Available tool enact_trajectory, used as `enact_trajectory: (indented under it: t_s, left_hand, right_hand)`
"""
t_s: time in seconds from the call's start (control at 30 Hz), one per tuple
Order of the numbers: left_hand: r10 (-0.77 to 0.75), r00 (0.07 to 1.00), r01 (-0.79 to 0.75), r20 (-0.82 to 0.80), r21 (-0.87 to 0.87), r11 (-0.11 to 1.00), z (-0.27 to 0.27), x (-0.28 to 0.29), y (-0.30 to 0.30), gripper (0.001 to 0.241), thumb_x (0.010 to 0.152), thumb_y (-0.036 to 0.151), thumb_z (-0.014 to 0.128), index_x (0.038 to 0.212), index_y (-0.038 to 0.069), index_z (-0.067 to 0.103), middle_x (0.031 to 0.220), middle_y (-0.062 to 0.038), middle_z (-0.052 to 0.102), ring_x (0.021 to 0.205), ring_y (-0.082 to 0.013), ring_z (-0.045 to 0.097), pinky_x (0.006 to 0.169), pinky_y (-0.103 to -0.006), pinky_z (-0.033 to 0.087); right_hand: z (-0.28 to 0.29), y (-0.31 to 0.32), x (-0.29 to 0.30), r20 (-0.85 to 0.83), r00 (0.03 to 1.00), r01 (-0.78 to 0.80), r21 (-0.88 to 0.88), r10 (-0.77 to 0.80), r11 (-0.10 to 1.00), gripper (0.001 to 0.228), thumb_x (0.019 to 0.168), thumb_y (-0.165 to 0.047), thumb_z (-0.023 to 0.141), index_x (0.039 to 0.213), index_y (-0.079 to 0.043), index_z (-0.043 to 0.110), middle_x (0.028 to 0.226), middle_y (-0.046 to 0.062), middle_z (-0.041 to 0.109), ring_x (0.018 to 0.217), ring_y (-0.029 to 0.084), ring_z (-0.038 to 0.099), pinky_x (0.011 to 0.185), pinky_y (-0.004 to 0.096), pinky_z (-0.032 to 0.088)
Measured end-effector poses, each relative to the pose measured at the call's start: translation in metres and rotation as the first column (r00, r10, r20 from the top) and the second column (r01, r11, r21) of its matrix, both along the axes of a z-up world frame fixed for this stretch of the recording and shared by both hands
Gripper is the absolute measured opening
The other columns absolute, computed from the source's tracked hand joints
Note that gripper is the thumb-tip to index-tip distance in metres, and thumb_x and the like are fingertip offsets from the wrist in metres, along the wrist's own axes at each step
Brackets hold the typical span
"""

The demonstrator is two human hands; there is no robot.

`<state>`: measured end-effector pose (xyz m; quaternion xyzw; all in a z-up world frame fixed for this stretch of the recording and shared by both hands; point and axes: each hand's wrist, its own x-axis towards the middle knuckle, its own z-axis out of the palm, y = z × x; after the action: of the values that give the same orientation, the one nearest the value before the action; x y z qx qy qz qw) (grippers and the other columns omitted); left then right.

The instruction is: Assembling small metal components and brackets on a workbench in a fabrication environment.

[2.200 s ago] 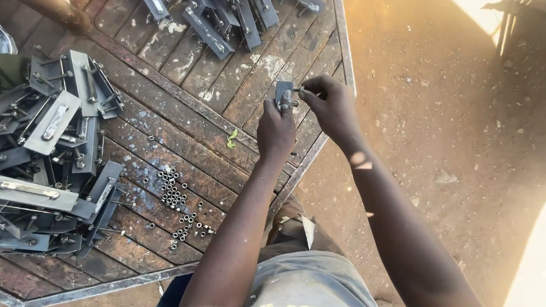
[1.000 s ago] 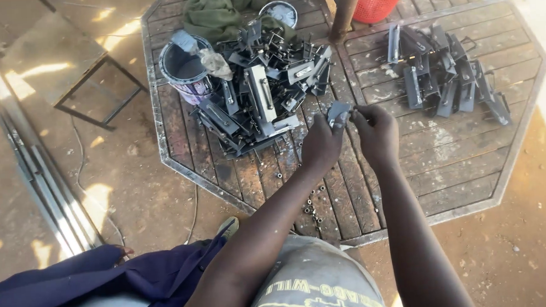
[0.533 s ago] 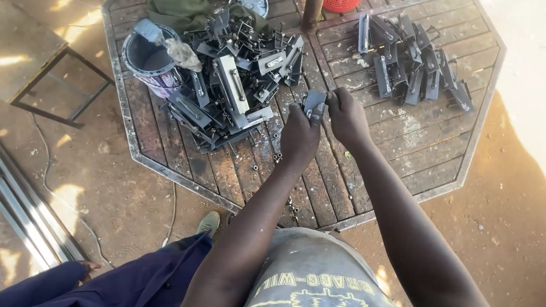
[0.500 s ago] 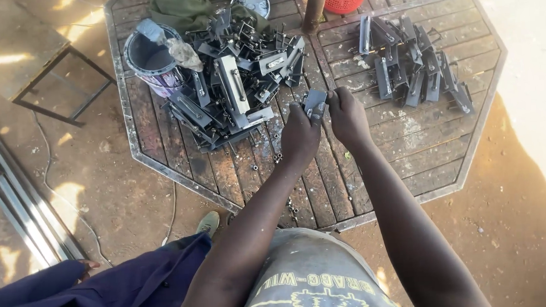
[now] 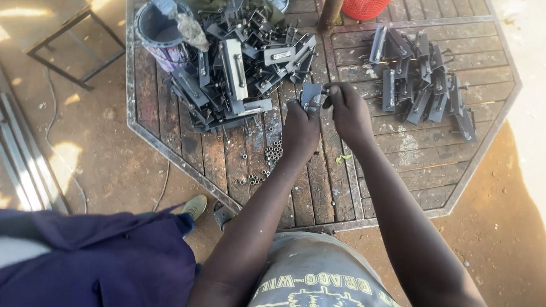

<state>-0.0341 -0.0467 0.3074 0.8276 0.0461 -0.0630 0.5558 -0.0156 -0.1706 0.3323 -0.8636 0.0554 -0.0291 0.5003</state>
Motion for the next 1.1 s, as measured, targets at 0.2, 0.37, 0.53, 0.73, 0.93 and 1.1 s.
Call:
enact_trajectory:
  t_s: [0.2,0.37,0.53,0.73,0.93,1.1]
  left_hand:
    - [0.036,0.992,-0.030,-0.121,0.048,0.998,0.010,-0.010,-0.010,0.051,0.107,0.042,0.030,0.121,-0.004,0.044,0.105,-0.028,0.065,0.100,-0.0499,0.070,0.077,-0.0604,0.058]
    - [0.073,0.983,-0.072,-0.170,0.010,0.997,-0.006,-0.016,-0.019,0.055,0.106,0.045,0.026,0.120,-0.005,0.047,0.104,-0.031,0.067,0.099,-0.0516,0.071,0.076,-0.0602,0.059]
    - [0.100,0.977,-0.096,-0.190,0.028,0.995,-0.034,-0.003,-0.022,0.049,0.107,0.039,0.028,0.119,-0.003,0.049,0.101,-0.028,0.068,0.098,-0.0494,0.071,0.076,-0.0579,0.060]
    - [0.098,0.982,-0.105,-0.163,-0.034,0.994,-0.013,0.005,-0.015,0.054,0.105,0.035,0.027,0.125,-0.010,0.050,0.103,-0.034,0.067,0.100,-0.0541,0.069,0.078,-0.0630,0.058]
    - [0.111,0.983,-0.088,-0.146,0.154,0.984,0.017,0.007,-0.026,0.056,0.106,0.043,0.029,0.124,-0.007,0.049,0.106,-0.032,0.067,0.100,-0.0516,0.070,0.077,-0.0609,0.059]
    - [0.100,0.988,-0.072,-0.122,0.216,0.974,0.007,0.011,-0.032,0.053,0.105,0.046,0.032,0.118,-0.003,0.050,0.105,-0.032,0.069,0.102,-0.0528,0.070,0.084,-0.0645,0.057]
  right_hand:
    - [-0.041,-0.032,0.009,0.151,0.977,-0.130,-0.139,0.151,0.982,0.018,0.100,-0.010,0.069,0.116,-0.014,0.073,0.088,0.005,0.076,0.067,0.017,0.061,0.065,0.032,0.047]
    - [-0.048,-0.039,0.010,0.221,0.945,-0.208,-0.160,0.240,0.965,0.019,0.097,-0.007,0.073,0.113,-0.015,0.075,0.089,0.006,0.075,0.069,0.020,0.067,0.065,0.032,0.050]
    - [-0.039,-0.041,0.011,0.273,0.911,-0.260,-0.200,0.308,0.945,0.022,0.096,-0.004,0.074,0.116,-0.012,0.075,0.097,0.013,0.073,0.071,0.033,0.066,0.065,0.045,0.050]
    - [-0.049,-0.046,0.033,0.366,0.859,-0.317,-0.168,0.357,0.933,0.019,0.097,-0.004,0.074,0.113,-0.013,0.075,0.093,0.013,0.071,0.073,0.034,0.066,0.068,0.043,0.052]
    - [-0.067,-0.041,0.044,0.341,0.891,-0.263,-0.152,0.300,0.953,0.027,0.114,-0.018,0.054,0.096,-0.006,0.070,0.079,0.016,0.065,0.071,0.042,0.064,0.064,0.047,0.050]
    - [-0.083,-0.048,0.050,-0.183,0.972,-0.147,0.021,0.148,0.989,0.065,0.111,-0.062,0.040,0.078,-0.014,0.070,0.071,0.011,0.068,0.082,0.037,0.069,0.081,0.049,0.051]
